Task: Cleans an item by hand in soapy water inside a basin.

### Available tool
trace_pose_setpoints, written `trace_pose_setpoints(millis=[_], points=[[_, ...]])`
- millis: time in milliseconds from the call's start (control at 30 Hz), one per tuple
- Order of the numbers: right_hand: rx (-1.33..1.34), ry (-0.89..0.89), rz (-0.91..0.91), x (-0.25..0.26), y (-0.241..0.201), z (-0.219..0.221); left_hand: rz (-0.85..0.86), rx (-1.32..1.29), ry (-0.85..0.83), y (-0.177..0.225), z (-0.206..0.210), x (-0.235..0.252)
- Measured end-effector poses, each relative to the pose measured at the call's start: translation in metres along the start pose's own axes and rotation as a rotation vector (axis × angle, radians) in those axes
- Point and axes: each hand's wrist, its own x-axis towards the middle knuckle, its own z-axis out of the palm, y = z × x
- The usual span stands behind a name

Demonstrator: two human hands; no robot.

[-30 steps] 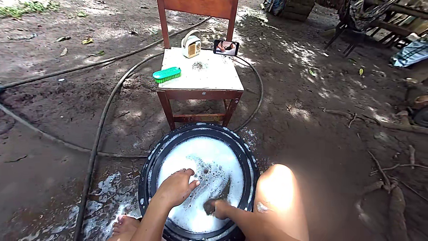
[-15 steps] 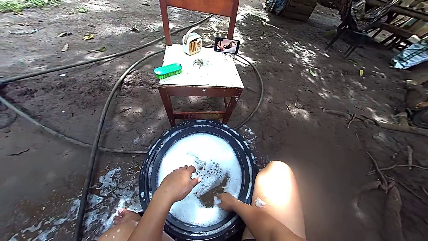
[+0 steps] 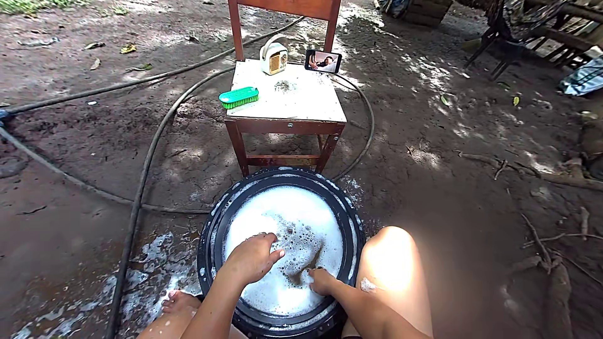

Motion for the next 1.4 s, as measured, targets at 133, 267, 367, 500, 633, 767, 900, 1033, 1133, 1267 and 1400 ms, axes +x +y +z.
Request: trace_pose_setpoints(millis=[133,267,367,500,633,767,900,1033,1133,1267,1400], points=[[0.011,-0.009,-0.016,0.002,0.002,0.0,-0.001,0.01,-0.006,0.001,0.001,0.002],[0.012,-0.022,-0.036,0.005,0.003,0.003,0.001,0.017,-0.01,0.002,0.002,0.004],[0.028,-0.017,-0.035,0.004,0.002,0.003,0.0,0.016,-0.016,0.002,0.002,0.005],[0.017,-0.022,-0.006,0.002,-0.001,0.001,-0.002,0.02,-0.015,0.003,0.002,0.005],[0.01,-0.027,0.01,0.003,-0.001,-0.001,0.003,0.021,-0.024,0.003,0.001,0.004],[0.003,-0.038,0.017,0.008,0.001,0.002,0.001,0.017,-0.024,0.003,0.002,0.003],[-0.002,-0.045,0.013,0.012,0.002,0.004,-0.004,0.016,-0.024,0.004,0.001,0.002],[0.005,-0.042,0.013,0.006,0.003,0.001,0.032,-0.002,-0.014,0.005,0.002,0.001],[-0.014,-0.018,0.028,0.01,0.002,0.002,0.037,-0.004,-0.002,0.001,0.003,0.002],[-0.043,0.057,0.164,0.0,-0.006,-0.004,0.033,0.011,-0.013,0.003,0.002,0.002],[-0.048,0.131,0.25,-0.007,-0.015,-0.011,0.022,0.008,-0.016,0.002,0.0,-0.001]])
